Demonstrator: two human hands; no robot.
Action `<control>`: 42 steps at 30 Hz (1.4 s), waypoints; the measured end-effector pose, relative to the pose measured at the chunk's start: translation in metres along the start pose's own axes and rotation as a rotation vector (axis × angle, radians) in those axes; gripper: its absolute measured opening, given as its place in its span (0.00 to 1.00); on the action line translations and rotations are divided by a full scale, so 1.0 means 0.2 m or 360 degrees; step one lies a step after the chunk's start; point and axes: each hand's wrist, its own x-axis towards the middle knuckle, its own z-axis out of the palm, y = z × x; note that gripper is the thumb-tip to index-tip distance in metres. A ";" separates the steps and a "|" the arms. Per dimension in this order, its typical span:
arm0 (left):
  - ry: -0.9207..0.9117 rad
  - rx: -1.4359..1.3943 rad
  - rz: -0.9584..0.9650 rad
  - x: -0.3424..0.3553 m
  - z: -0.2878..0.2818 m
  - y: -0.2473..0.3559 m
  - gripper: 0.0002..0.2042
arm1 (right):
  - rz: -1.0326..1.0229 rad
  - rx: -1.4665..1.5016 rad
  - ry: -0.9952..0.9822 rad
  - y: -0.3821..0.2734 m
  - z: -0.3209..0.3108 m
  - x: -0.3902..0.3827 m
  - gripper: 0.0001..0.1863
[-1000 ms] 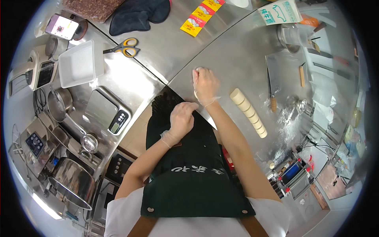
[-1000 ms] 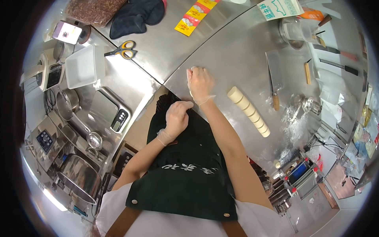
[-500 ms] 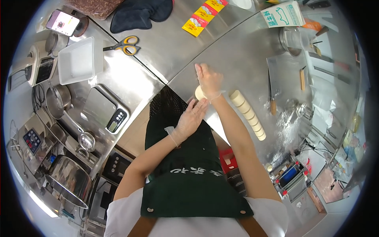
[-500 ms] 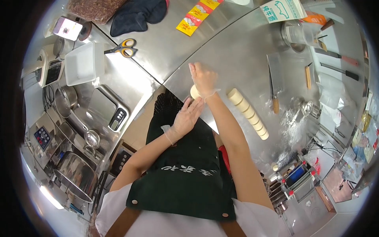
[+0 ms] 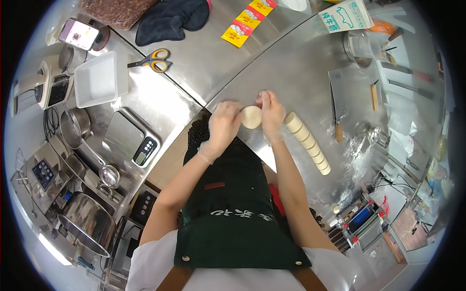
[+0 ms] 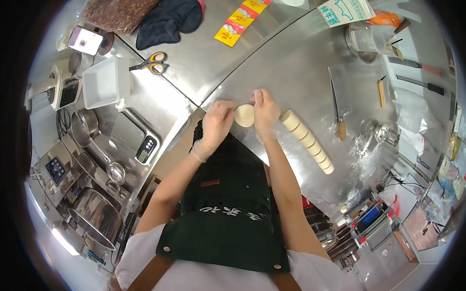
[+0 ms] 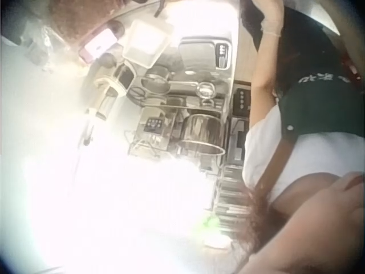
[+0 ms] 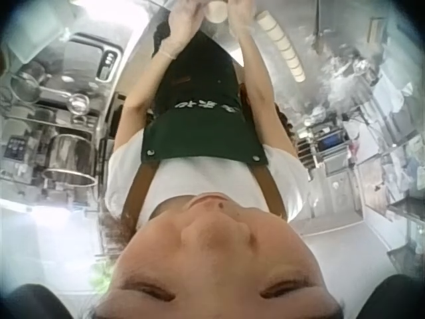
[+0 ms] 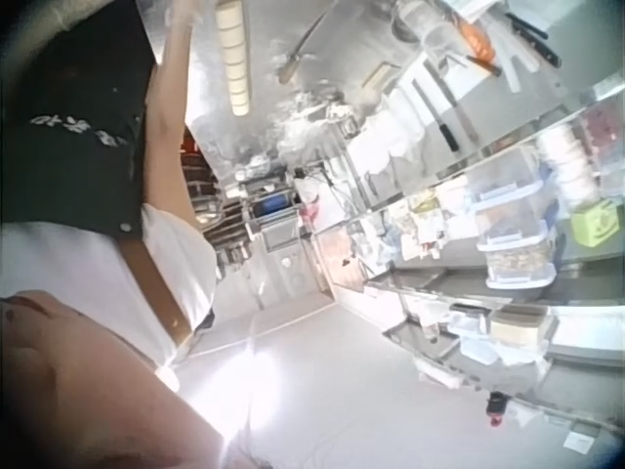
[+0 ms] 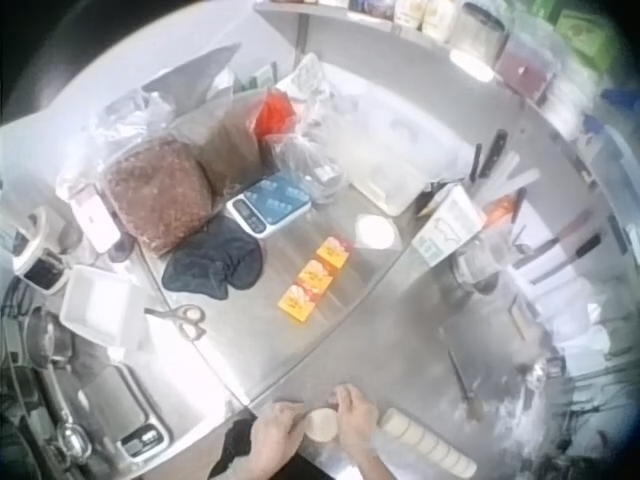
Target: Rolling and shaping dough balls and using a food processor to mix ingredients for buns.
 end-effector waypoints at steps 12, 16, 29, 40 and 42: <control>-0.0473 0.0285 0.0866 -0.04 0.06 -0.01 0.11 | -0.0741 -0.0765 0.0535 0.18 0.05 -0.05 0.10; -0.0493 0.0409 0.0870 -0.08 0.08 -0.09 0.10 | -0.0905 -0.1114 0.0609 0.21 0.09 -0.07 0.07; -0.1138 0.0448 0.1384 0.34 0.09 -0.07 0.11 | 0.0622 0.0675 0.0667 0.16 0.07 -0.24 0.15; -0.0743 0.0881 0.1523 0.08 -0.04 -0.22 0.26 | -0.0463 -0.0877 0.0941 0.24 0.23 -0.21 0.12; -0.0785 0.0983 0.1445 0.05 -0.03 -0.21 0.26 | -0.0595 -0.0912 0.0964 0.25 0.23 -0.19 0.12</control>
